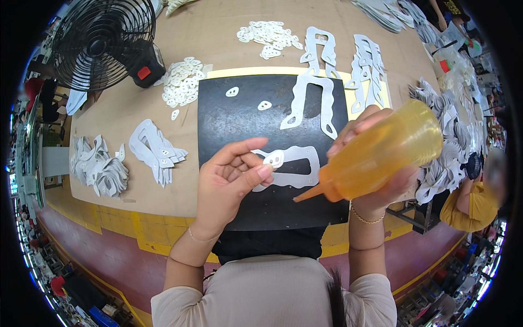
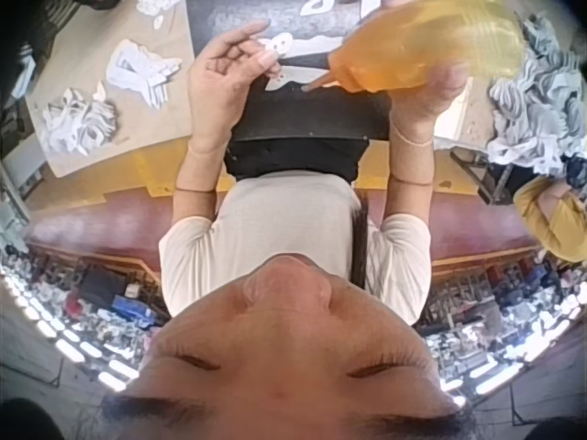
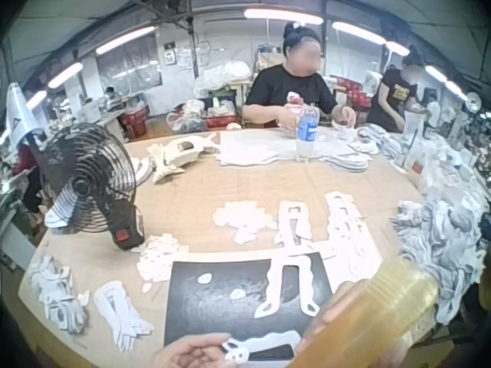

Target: The person assembles small white plastic components on a black work surface. They apply glue from a yellow squeeze bottle to the parts, then press them together to form larger pieces. The process is repeated for several units, with finished assemblies set aside on the table.

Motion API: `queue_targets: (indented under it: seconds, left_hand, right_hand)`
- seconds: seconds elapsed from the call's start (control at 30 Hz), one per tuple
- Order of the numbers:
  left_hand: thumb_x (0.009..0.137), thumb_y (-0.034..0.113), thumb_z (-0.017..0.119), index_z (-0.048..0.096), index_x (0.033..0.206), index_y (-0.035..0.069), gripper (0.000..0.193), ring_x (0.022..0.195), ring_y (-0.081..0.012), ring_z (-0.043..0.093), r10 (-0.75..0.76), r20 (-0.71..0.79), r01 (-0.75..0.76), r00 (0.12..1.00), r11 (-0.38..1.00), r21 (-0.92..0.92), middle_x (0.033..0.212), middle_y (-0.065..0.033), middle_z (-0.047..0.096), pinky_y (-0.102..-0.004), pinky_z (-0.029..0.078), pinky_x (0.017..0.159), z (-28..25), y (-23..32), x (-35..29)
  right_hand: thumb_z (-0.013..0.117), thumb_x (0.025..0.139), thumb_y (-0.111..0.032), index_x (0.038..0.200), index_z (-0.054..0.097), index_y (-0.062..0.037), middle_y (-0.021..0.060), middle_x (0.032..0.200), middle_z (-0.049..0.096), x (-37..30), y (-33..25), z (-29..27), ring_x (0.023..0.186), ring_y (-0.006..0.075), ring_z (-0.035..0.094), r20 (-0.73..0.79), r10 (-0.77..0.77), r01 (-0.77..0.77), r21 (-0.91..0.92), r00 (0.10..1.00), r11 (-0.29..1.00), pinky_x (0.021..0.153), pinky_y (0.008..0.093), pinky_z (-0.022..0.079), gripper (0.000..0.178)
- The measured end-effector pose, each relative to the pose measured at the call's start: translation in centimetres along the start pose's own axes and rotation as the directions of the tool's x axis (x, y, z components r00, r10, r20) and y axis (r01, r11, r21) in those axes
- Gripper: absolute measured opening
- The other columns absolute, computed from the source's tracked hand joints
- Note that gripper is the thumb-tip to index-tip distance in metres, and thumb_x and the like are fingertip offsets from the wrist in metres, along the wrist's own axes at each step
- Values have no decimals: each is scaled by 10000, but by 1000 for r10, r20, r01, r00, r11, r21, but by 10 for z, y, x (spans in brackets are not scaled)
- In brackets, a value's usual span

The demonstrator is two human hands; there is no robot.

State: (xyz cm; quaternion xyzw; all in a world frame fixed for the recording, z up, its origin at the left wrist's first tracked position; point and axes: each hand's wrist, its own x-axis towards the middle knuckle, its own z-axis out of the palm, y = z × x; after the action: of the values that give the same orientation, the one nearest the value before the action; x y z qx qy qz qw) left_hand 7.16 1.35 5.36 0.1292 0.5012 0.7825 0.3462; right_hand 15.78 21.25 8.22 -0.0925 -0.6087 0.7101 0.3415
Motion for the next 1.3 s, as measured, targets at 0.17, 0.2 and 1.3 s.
queue_targets:
  seconds: [0.17,0.2,1.3]
  left_hand:
    - [934,12,689,567,1352,-58,441,858,-139,640,-140,54,147,989,976,-158,940,-68,670,-279,539,809,-1,-1,5]
    - [926,1,688,567,1348,-61,443,854,-145,645,-161,47,167,986,972,-166,945,-77,669,-278,540,800,0,-1,5]
    - [933,-13,670,649,1138,-46,209,906,-193,730,-247,-20,248,969,969,18,1042,-174,741,-304,573,824,2,9,7]
  right_hand:
    - [506,867,-799,1035,563,39,145,920,563,1,1,-11,691,209,663,82,124,-141,253,989,957,571,295,555,856]
    - [506,871,-798,1047,567,42,178,963,586,1,4,-16,701,214,679,146,164,-197,254,976,947,569,297,568,860]
    - [791,690,-737,1226,535,33,149,1147,599,13,-11,14,911,248,703,42,12,-4,-192,999,981,802,394,609,972]
